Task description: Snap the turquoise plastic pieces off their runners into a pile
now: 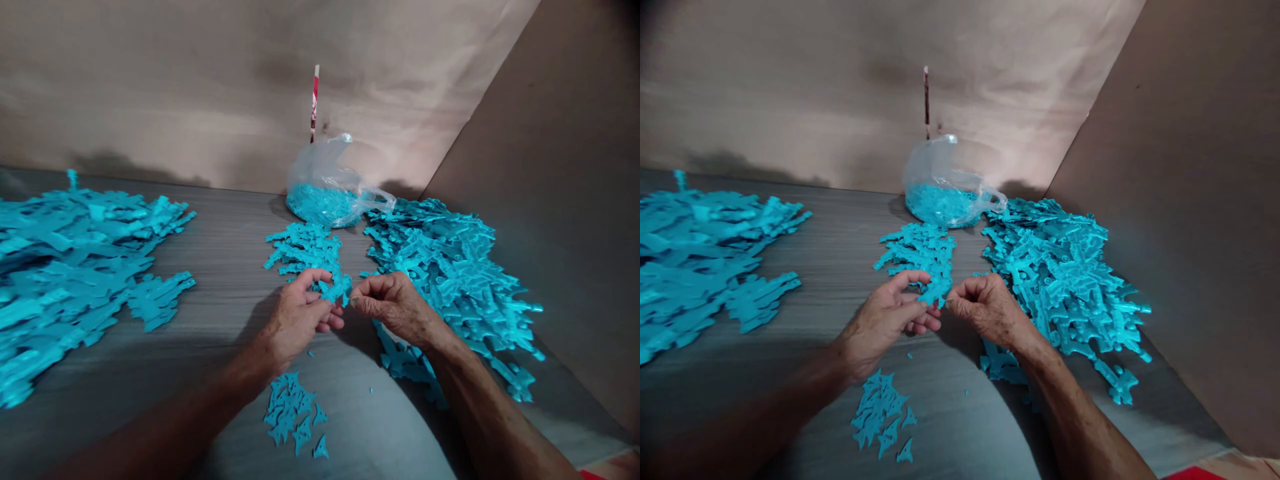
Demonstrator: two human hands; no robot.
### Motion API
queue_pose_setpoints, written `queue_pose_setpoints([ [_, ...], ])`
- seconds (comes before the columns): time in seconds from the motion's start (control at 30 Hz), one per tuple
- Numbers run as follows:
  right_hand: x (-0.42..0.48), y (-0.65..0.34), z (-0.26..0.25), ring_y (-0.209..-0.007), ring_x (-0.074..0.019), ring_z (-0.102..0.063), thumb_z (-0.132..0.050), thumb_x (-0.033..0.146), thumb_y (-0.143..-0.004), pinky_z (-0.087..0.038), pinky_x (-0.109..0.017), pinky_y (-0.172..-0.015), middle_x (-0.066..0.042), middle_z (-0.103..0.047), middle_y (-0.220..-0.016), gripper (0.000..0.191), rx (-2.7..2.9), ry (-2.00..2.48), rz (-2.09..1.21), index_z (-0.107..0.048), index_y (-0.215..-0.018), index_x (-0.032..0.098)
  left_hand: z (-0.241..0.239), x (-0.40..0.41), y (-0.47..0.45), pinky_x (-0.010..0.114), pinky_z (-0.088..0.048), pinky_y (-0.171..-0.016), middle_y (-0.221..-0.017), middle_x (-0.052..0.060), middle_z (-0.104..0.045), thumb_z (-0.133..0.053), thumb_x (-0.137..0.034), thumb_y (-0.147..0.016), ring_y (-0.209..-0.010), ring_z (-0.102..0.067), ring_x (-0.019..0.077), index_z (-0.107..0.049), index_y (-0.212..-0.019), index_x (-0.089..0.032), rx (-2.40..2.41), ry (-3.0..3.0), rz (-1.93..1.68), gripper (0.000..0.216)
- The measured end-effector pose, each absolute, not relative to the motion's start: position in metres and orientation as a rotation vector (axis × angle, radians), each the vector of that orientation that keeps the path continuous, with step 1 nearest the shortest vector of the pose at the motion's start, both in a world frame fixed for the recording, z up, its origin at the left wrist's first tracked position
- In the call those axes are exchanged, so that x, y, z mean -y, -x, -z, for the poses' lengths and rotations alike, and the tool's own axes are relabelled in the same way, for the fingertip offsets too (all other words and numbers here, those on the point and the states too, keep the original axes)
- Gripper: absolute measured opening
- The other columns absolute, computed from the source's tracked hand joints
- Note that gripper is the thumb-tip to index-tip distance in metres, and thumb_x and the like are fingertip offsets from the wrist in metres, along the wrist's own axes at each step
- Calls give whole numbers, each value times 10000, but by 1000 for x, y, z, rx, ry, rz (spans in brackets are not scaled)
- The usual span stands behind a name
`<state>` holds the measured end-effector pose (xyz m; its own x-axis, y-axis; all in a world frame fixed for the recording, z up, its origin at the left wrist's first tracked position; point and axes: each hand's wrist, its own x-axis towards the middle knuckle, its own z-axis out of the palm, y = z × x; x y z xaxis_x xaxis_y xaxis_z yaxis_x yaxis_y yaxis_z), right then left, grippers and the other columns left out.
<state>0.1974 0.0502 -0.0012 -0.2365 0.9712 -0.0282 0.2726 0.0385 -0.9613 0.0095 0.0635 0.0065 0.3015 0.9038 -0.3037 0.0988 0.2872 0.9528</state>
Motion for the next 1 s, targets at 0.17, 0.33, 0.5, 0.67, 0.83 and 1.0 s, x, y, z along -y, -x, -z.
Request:
queue_pose_setpoints([
  [0.17, -50, -195, 3, -562, -87, -329, -656, 411, -826, -253, -232, -507, 39, -450, -601, 291, 1567, 1251, -1287, -636, -705, 147, -6, -63, -9, 207, -432, -491, -657, -58, -662, -531, -92, -738, -548, -674, 136, -513, -933, -232, -1110, -1213, -792, 241],
  [0.33, -50, -193, 3, -580, -95, -370, -629, 374, -856, -288, -235, -527, 32, -488, -626, 259, 1616, 1223, -1255, -625, -714, 157, -12, -63, -9, 209, -465, -575, -623, -35, -658, -512, -61, -750, -580, -657, 106, -602, -889, -169, -1115, -1247, -763, 198],
  [0.5, -49, -189, 1, -587, -95, -406, -594, 298, -867, -306, -229, -532, 26, -522, -631, 207, 1670, 1254, -1125, -623, -720, 154, -8, -63, -10, 235, -480, -594, -636, -9, -678, -567, -177, -801, -608, -672, 132, -625, -921, -146, -1110, -1284, -772, 137],
  [0.67, -47, -186, 0, -625, -103, -467, -598, 288, -861, -359, -224, -574, 11, -576, -677, 193, 1664, 1221, -1101, -623, -732, 147, -1, -64, -10, 236, -468, -557, -633, -8, -673, -645, -245, -756, -591, -676, 145, -617, -874, -149, -1064, -1298, -807, 155],
  [0.83, -49, -192, 1, -603, -98, -411, -604, 339, -882, -319, -226, -545, 22, -531, -662, 228, 1652, 1233, -1161, -646, -761, 150, -7, -64, -8, 221, -432, -506, -643, -4, -673, -629, -238, -755, -514, -633, 111, -609, -780, -152, -1085, -1220, -785, 92],
  [1.0, -48, -195, -2, -613, -111, -460, -635, 319, -853, -354, -231, -557, 6, -586, -679, 183, 1644, 1246, -1070, -677, -789, 152, -10, -65, -7, 222, -428, -498, -643, 5, -679, -639, -238, -756, -508, -631, 113, -619, -763, -147, -1098, -1214, -771, 94],
])
